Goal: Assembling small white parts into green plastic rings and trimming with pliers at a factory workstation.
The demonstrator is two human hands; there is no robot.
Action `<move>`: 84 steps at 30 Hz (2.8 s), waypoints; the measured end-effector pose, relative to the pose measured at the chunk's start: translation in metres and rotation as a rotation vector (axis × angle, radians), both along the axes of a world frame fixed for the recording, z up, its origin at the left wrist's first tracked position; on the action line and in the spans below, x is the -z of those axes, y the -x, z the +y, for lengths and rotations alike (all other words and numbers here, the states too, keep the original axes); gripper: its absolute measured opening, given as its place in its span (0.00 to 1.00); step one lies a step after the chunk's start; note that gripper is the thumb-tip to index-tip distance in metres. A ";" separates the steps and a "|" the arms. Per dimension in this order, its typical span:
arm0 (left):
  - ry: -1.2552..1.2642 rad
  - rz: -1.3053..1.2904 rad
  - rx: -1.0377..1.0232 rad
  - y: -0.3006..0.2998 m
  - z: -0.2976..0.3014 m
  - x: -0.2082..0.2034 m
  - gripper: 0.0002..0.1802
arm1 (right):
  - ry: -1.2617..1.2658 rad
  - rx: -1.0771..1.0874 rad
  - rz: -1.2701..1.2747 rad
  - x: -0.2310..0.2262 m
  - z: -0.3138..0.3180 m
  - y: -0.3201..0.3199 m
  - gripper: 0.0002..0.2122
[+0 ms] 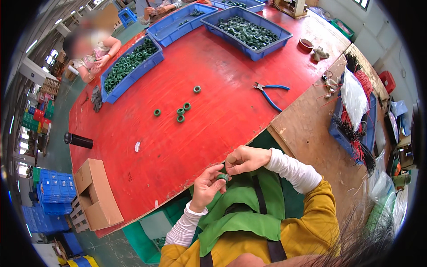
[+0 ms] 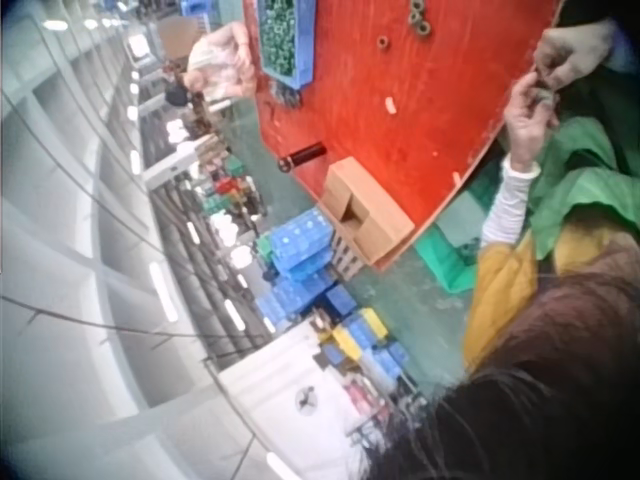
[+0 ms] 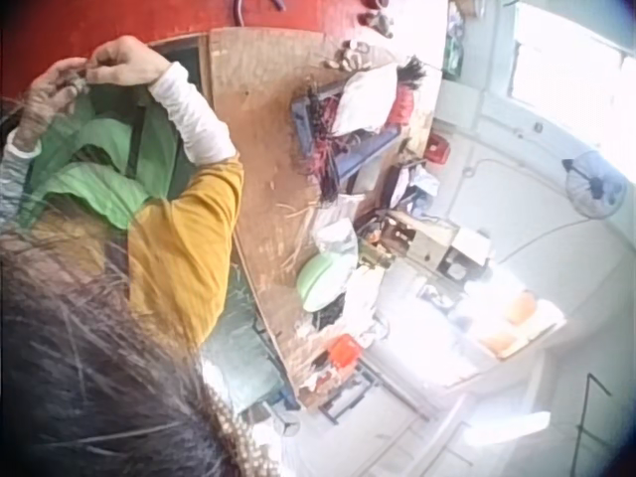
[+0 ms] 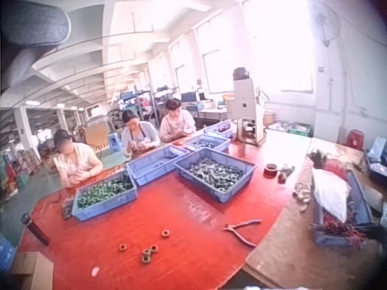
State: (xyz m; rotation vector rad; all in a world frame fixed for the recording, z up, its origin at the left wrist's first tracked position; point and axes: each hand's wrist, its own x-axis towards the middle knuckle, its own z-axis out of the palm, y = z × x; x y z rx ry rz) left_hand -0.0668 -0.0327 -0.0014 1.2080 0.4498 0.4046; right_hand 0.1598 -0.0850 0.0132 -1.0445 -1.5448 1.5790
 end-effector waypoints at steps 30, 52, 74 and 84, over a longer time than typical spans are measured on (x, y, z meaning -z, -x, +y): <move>0.328 -0.156 -0.075 0.017 -0.006 0.001 0.16 | -0.324 0.072 -0.096 0.029 -0.004 0.020 0.22; 0.530 -0.329 -0.086 0.016 -0.011 0.013 0.12 | -0.084 0.237 0.485 0.028 -0.015 0.037 0.12; 0.578 -0.357 -0.293 -0.002 -0.002 0.019 0.09 | -0.843 0.817 -0.426 0.009 -0.025 0.060 0.15; 0.562 -0.321 -0.436 -0.014 0.005 0.025 0.08 | -1.250 0.780 -0.631 0.006 -0.012 0.075 0.12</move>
